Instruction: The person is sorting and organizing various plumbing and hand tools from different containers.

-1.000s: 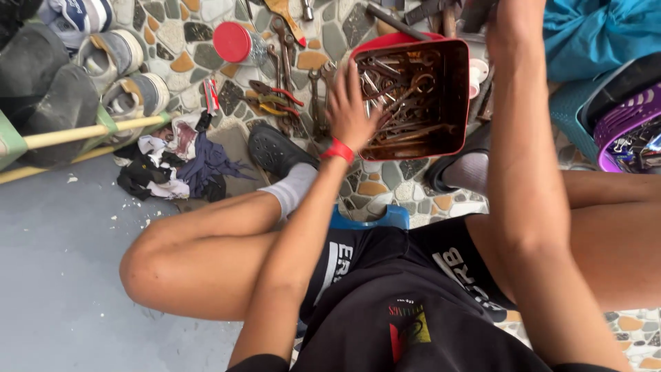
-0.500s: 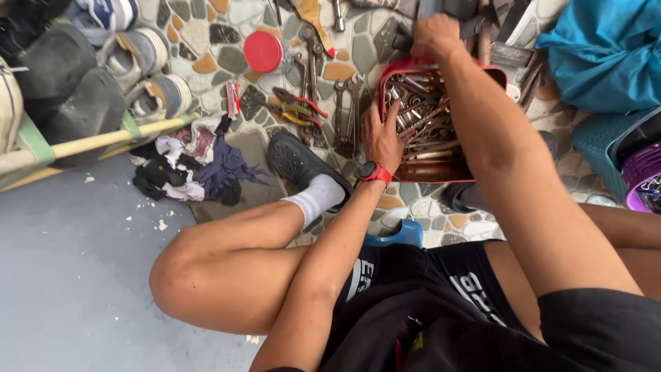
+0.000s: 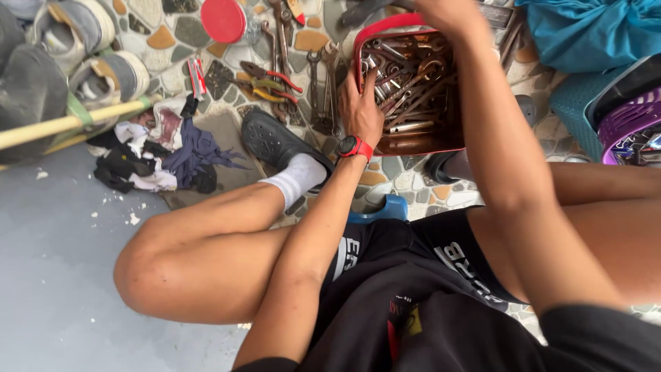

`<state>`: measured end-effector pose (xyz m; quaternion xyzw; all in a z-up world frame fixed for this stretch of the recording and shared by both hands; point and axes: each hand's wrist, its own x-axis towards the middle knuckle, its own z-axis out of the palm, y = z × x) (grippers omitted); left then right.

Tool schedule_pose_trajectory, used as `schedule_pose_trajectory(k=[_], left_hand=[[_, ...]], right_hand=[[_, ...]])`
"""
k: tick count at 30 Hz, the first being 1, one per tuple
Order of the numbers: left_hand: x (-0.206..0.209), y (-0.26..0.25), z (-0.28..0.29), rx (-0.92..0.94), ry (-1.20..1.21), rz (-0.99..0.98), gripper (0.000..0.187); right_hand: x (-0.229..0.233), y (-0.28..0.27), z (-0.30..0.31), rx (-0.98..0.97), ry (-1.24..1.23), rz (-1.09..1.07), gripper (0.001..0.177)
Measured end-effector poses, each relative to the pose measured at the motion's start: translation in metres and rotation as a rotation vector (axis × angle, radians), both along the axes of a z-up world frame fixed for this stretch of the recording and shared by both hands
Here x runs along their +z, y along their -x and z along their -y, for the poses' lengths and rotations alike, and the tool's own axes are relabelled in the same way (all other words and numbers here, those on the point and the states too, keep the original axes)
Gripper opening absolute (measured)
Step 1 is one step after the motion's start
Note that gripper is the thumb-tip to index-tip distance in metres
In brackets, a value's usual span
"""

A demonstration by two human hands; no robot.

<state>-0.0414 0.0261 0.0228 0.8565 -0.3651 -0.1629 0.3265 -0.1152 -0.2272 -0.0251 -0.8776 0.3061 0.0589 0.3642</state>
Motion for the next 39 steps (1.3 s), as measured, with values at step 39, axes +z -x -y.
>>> schedule_pose_trajectory(k=[39], left_hand=[[-0.008,0.000,-0.002,-0.015,0.053,-0.122,0.075]], right_hand=[[-0.002,0.031,-0.115,0.707,0.121,-0.585,0.048]])
